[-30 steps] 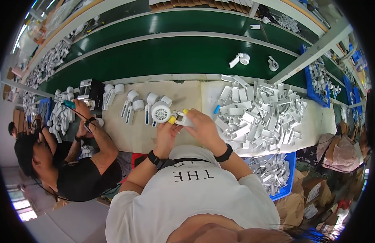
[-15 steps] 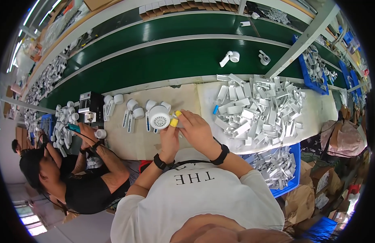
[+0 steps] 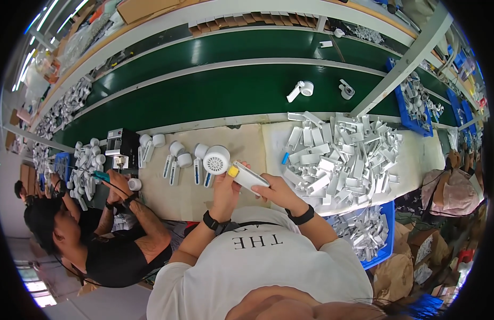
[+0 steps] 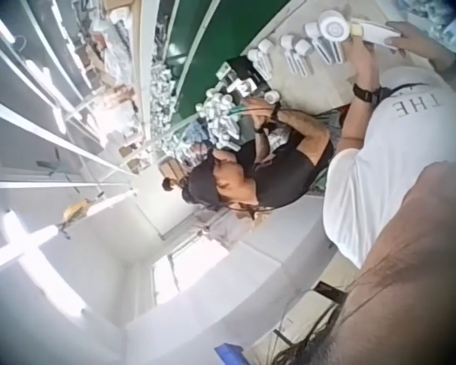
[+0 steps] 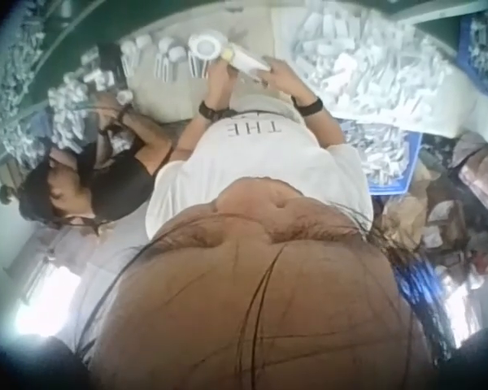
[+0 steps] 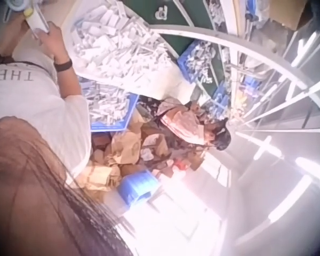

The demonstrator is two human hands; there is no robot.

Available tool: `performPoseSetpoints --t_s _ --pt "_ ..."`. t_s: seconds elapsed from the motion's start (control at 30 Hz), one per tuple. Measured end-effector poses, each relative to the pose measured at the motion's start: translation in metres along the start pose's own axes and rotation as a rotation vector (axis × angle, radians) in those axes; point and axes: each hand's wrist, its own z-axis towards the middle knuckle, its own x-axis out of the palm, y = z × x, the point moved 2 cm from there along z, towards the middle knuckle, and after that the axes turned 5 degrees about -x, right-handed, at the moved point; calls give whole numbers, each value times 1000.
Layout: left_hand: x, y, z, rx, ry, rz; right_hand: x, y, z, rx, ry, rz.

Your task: The person assembles handheld fans by joining a fan head to a handle, inserting a battery, and snapping a back cover into place. They repeat this process multiple times, placing each finished fan on the table.

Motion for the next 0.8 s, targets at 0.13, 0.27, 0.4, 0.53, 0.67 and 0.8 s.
performPoseSetpoints --t_s 0.13,0.27,0.4,0.53,0.67,0.8 --pt "5 3 2 -9 41 13 -1 -20 -1 -114 -109 -301" --pt "-3 7 15 3 -41 100 5 -37 12 -144 -193 -141" --pt "-6 12 13 -35 -86 4 13 -48 12 197 -69 367" --pt "-5 12 13 -38 -119 36 11 -49 12 -21 -138 186" --pt "-7 11 16 -57 42 5 7 -41 10 -219 -236 -108" --pt "4 7 21 -111 178 -147 -3 -32 13 -320 -321 -361"
